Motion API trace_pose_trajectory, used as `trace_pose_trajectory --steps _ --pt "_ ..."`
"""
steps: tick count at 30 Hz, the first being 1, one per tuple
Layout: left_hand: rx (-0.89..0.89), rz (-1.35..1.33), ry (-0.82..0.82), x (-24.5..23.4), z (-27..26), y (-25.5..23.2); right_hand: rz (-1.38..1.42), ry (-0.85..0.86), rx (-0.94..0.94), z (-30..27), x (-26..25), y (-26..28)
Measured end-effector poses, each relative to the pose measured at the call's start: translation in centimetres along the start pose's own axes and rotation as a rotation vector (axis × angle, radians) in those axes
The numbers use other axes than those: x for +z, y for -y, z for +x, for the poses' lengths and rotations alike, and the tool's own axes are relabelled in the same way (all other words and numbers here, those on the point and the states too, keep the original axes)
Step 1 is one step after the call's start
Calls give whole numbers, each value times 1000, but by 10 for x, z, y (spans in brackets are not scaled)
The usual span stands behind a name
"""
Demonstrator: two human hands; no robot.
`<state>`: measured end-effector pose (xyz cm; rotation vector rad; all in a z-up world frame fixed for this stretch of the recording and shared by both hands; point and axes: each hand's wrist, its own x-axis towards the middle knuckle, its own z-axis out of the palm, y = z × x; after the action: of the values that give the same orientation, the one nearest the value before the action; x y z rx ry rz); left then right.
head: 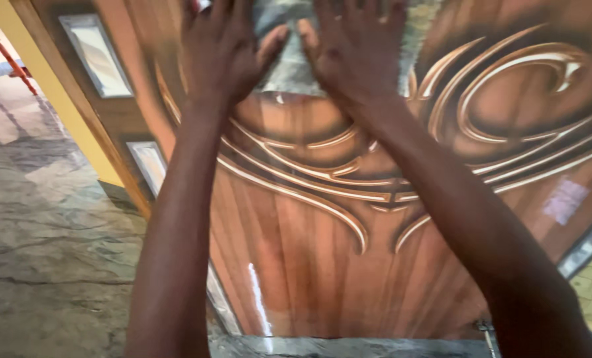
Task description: The person wipes a wooden door with a cloth, focusing on the ornate carved patterns. They use both hands to rub the surface in circular and back-and-forth motions, covering the central decorative area repeatedly.
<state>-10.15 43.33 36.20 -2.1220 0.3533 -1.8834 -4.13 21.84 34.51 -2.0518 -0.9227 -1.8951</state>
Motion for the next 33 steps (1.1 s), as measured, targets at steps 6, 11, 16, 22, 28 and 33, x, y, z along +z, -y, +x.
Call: trace_pose_trajectory --steps 6,11,16,22,28,33 --pt "-152 83 149 -20 -61 45 52 11 -138 3 16 66" --pt "-334 80 212 -22 -129 41 149 120 -226 -22 35 99" --pt "-409 90 281 -33 -198 4 78 178 -431 -75 35 120" --pt "-549 0 262 -24 -194 -51 72 168 -539 -90 21 75" --pt "-473 68 262 17 -94 -103 72 128 -457 -76 -3 -41" --pt "-415 -407 209 56 -14 -199 66 264 -225 -111 -33 -176"
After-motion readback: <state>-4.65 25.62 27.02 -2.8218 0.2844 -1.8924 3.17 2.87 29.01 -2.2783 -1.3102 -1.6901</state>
